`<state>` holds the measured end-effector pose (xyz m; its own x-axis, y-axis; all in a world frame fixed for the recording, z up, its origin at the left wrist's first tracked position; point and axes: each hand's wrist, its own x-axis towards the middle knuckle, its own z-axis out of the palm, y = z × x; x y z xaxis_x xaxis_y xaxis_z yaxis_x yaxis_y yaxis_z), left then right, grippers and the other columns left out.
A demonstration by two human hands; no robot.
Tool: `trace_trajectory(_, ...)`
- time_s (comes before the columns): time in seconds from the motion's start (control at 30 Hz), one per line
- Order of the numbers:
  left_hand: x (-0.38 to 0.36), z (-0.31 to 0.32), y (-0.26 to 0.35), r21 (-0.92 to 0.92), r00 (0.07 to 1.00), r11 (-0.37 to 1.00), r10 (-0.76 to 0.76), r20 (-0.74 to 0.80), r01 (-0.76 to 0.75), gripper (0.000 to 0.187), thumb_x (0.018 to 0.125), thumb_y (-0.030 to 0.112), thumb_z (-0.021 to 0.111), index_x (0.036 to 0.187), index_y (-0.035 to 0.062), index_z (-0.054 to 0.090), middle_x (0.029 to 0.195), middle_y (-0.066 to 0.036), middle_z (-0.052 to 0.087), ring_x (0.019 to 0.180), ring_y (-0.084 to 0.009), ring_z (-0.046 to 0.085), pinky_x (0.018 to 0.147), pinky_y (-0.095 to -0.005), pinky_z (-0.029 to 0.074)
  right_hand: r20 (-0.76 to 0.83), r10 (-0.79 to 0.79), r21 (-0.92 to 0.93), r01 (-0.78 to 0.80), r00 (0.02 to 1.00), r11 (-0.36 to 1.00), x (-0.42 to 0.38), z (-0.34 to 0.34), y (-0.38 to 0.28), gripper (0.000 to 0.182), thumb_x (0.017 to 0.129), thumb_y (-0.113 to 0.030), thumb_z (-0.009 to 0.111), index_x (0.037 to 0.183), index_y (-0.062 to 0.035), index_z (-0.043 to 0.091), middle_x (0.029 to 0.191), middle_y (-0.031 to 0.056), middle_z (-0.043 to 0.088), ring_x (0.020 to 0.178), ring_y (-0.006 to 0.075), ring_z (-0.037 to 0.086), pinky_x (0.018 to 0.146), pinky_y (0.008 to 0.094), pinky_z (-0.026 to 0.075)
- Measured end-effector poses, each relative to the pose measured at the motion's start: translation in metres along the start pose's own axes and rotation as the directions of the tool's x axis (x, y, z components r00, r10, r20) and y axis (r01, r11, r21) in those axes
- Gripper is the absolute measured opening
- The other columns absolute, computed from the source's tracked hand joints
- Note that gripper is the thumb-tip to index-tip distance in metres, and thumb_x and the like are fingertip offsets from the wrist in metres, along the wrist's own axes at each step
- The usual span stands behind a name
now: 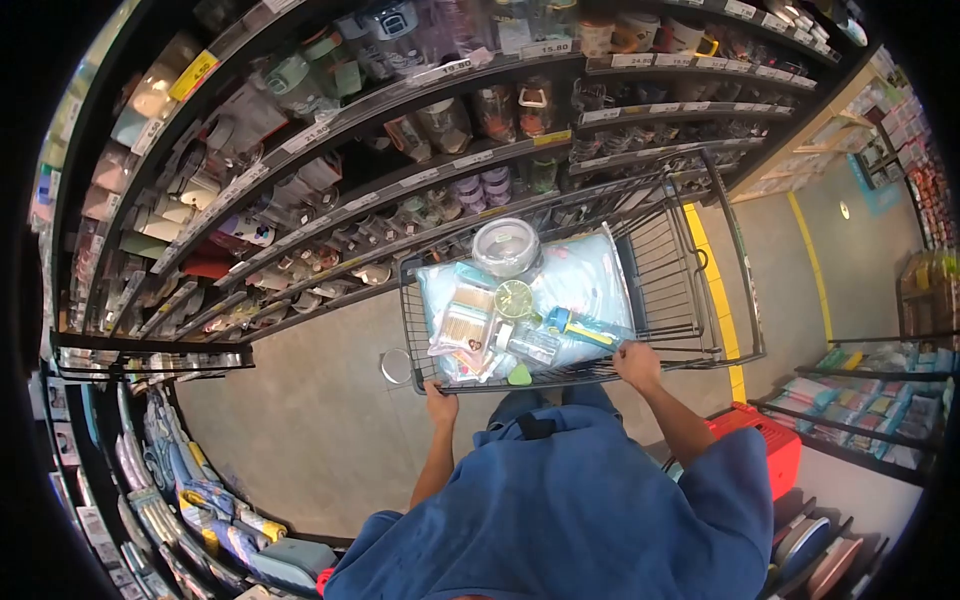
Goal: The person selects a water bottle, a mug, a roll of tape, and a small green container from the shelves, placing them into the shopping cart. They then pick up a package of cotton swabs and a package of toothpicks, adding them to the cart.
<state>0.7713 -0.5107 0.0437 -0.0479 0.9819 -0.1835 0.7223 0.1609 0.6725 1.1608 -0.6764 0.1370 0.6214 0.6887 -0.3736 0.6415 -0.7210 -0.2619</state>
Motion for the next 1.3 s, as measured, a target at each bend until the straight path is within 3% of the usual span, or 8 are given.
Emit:
trace_trajectory(0.1,0.010,-0.007,-0.015,-0.048,0.995,0.995,0.089,-0.046,-0.091,0.039,0.069,0.000,0.055,0.104,0.0100,0.043,0.072,-0.019,0.059,0.071,-0.0418,0.060,0.065,-0.0481,0.045,0.001,0.018,0.015,-0.018,1.000,1.000,-0.005,0.007,-0.013,0.023,0.078,-0.026,0.059,0.085,-0.0066,0.070,0.085,0.0179,0.068,0.080,0.0351,0.066,0.073,0.0447,0.053)
trace_trajectory(0.27,0.018,-0.029,-0.023,0.009,1.000,1.000,0.015,0.013,-0.015,0.039,0.068,-0.001,0.054,0.105,0.0094,0.043,0.069,-0.019,0.057,0.069,-0.0429,0.059,0.063,-0.0492,0.043,0.024,0.009,0.025,-0.009,1.000,1.000,-0.007,0.022,-0.030,0.023,0.079,-0.027,0.060,0.084,-0.0075,0.070,0.081,0.0165,0.068,0.079,0.0344,0.067,0.073,0.0441,0.053)
trace_trajectory(0.67,0.042,-0.033,-0.075,-0.052,0.998,0.999,-0.003,0.059,0.006,0.045,0.065,-0.002,0.059,0.105,0.0100,0.043,0.081,-0.017,0.057,0.077,-0.0386,0.060,0.067,-0.0440,0.045,0.039,-0.042,0.112,0.038,0.998,0.993,-0.016,0.026,-0.050,0.024,0.080,-0.025,0.057,0.083,-0.0045,0.068,0.081,0.0187,0.068,0.078,0.0358,0.066,0.070,0.0454,0.052)
trace_trajectory(0.87,0.051,-0.042,-0.082,0.029,0.955,0.967,-0.256,0.152,0.255,0.050,0.061,-0.002,0.066,0.104,0.0104,0.043,0.087,-0.016,0.059,0.082,-0.0391,0.060,0.073,-0.0445,0.046,0.046,-0.052,0.140,0.046,0.998,0.989,-0.014,0.035,-0.051,0.025,0.082,-0.028,0.056,0.087,-0.0079,0.069,0.085,0.0160,0.069,0.079,0.0340,0.067,0.074,0.0435,0.053)
trace_trajectory(0.97,0.056,-0.041,-0.089,0.040,0.979,0.986,-0.165,0.119,0.161,0.053,0.063,-0.005,0.064,0.106,0.0119,0.040,0.085,-0.017,0.059,0.072,-0.0354,0.063,0.063,-0.0425,0.049,0.064,-0.048,0.151,0.038,0.997,0.988,-0.015,0.030,-0.055,0.024,0.082,-0.029,0.057,0.088,-0.0086,0.069,0.086,0.0153,0.069,0.081,0.0331,0.067,0.074,0.0436,0.053)
trace_trajectory(1.03,0.048,-0.050,-0.050,0.082,0.925,0.950,-0.312,0.215,0.302,0.052,0.071,-0.015,0.049,0.112,0.0130,0.033,0.085,-0.018,0.058,0.060,-0.0256,0.063,0.046,-0.0346,0.051,0.070,-0.050,0.176,0.037,0.996,0.984,-0.014,0.031,-0.053,0.024,0.082,-0.029,0.057,0.088,-0.0088,0.069,0.085,0.0151,0.069,0.081,0.0330,0.066,0.074,0.0437,0.053)
trace_trajectory(1.13,0.049,-0.052,-0.045,0.016,0.867,0.893,-0.441,0.233,0.450,0.056,0.068,-0.014,0.056,0.113,0.0117,0.032,0.081,-0.019,0.059,0.053,-0.0255,0.061,0.042,-0.0341,0.049,0.057,-0.074,0.214,0.061,0.996,0.975,-0.012,0.033,-0.051,0.024,0.082,-0.029,0.056,0.087,-0.0092,0.069,0.084,0.0144,0.069,0.080,0.0329,0.066,0.074,0.0439,0.053)
trace_trajectory(1.3,0.036,-0.046,-0.030,0.087,0.849,0.881,-0.472,0.238,0.465,0.062,0.070,-0.012,0.053,0.121,0.0121,0.028,0.077,-0.018,0.060,0.053,-0.0265,0.062,0.043,-0.0354,0.051,0.077,-0.094,0.235,0.074,0.993,0.969,-0.009,0.029,-0.050,0.022,0.082,-0.028,0.056,0.085,-0.0094,0.069,0.084,0.0137,0.069,0.079,0.0331,0.066,0.073,0.0442,0.053)
